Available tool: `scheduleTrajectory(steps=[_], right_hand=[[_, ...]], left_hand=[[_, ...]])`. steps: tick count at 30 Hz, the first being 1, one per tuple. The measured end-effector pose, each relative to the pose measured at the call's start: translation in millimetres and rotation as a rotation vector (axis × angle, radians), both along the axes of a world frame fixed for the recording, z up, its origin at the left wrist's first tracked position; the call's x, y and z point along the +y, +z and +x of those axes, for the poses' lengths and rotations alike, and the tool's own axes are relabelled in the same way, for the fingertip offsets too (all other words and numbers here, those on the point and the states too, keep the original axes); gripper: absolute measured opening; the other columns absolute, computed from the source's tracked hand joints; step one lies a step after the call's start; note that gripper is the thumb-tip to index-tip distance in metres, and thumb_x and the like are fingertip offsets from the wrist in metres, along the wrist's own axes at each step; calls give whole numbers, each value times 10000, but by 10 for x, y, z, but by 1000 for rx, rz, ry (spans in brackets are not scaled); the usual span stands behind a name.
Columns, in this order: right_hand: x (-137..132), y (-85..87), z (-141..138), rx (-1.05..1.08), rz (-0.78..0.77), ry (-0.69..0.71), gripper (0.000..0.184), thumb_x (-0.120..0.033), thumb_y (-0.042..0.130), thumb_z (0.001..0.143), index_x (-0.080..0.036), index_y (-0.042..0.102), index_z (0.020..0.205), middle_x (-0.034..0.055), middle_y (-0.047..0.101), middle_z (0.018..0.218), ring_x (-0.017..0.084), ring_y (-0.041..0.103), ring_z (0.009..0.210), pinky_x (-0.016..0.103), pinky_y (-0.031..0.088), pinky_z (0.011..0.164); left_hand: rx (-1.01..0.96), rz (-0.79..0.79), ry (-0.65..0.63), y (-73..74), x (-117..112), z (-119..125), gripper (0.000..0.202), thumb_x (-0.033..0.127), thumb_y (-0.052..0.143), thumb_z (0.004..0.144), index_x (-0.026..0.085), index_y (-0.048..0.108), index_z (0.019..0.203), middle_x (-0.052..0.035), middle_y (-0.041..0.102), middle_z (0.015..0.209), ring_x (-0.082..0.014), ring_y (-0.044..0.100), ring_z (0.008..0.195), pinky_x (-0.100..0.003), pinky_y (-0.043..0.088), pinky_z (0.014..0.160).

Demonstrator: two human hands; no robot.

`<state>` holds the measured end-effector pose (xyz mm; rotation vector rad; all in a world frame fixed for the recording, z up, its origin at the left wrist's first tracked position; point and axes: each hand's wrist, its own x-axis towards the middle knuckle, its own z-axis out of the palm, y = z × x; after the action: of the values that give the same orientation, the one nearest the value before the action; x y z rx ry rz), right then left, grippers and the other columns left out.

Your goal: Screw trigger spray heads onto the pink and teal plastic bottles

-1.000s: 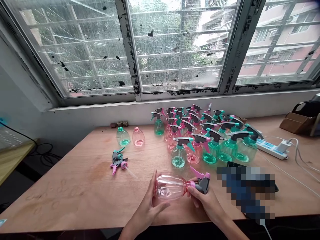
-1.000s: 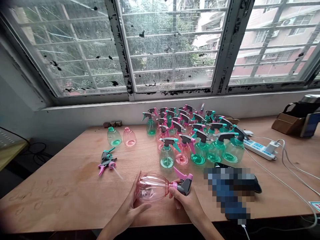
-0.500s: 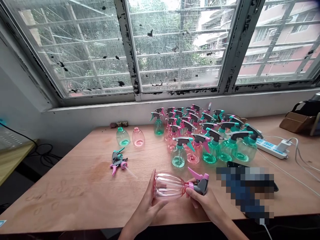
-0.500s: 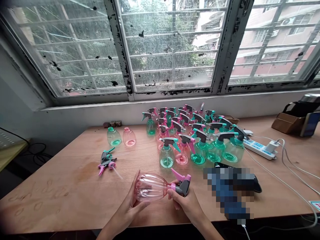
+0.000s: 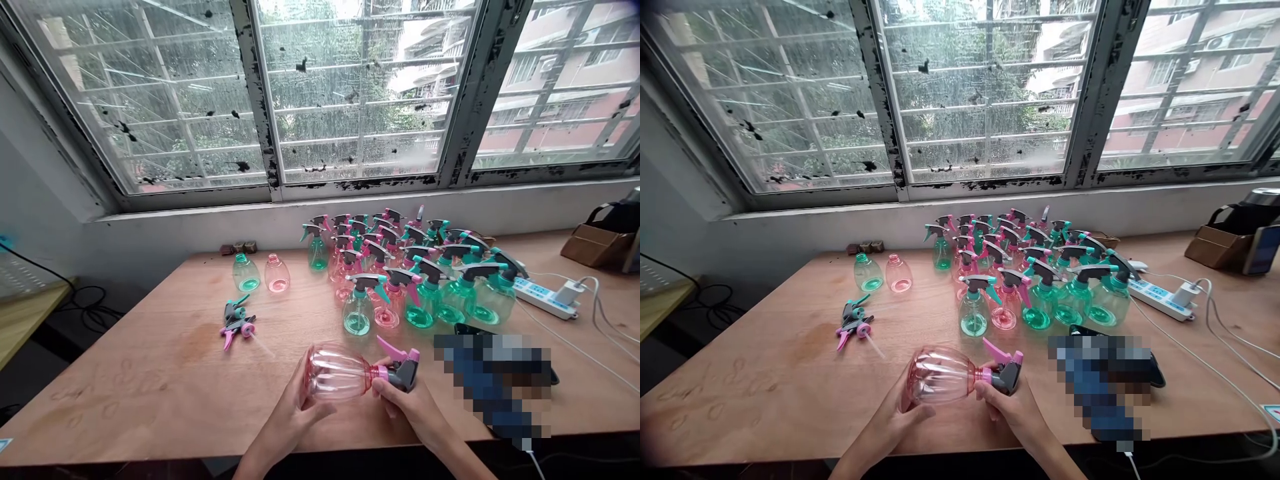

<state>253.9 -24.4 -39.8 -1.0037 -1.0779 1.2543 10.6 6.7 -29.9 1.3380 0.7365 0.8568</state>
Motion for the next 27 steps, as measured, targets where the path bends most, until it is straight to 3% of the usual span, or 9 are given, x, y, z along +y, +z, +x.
scheduleTrajectory(steps=[6,11,15,19,23,27], right_hand=[[-11,-29,-5,20,-31,-23,368,-465,793,790,-189,596,934,-33,638,610,95,455,412,230,343,428],[-3,-31,-16,-1,-14,-15,369,-440,811,779,-187,626,974,-65,576,544,103,451,417,234,358,435],[22,-48,-23,-19,-6,-5,376,-468,799,783,-176,643,962,-42,607,565,101,458,415,228,357,418],[27,-83,-33,-2,-6,-42,387,-487,802,773,-178,632,933,-11,662,614,86,464,389,214,333,393],[18,-99,-39,18,-5,-29,389,-478,802,777,-180,610,937,-11,669,607,86,465,380,213,335,386],[25,-88,-36,26,8,-11,392,-467,802,780,-175,616,963,-11,666,617,96,471,392,231,368,399]], left_hand=[[14,66,38,-68,-15,10,875,286,628,945,354,27,1579,-68,185,1677,-300,239,1515,-477,178,1239],[24,45,41,26,-38,43,1094,322,782,819,344,-4,1580,-92,220,1660,-335,249,1502,-496,182,1234],[29,46,13,50,-40,27,993,391,750,839,341,92,1581,-92,268,1639,-335,302,1476,-482,226,1221],[86,65,-1,-2,-27,-3,1075,362,751,843,323,-30,1581,-116,309,1618,-320,376,1439,-497,205,1224],[114,112,21,5,-37,-4,1086,336,727,866,319,-98,1572,-97,197,1663,-292,260,1500,-478,83,1250],[86,75,25,54,-58,6,1126,385,761,826,304,-72,1578,-98,178,1668,-315,225,1507,-479,104,1249]])
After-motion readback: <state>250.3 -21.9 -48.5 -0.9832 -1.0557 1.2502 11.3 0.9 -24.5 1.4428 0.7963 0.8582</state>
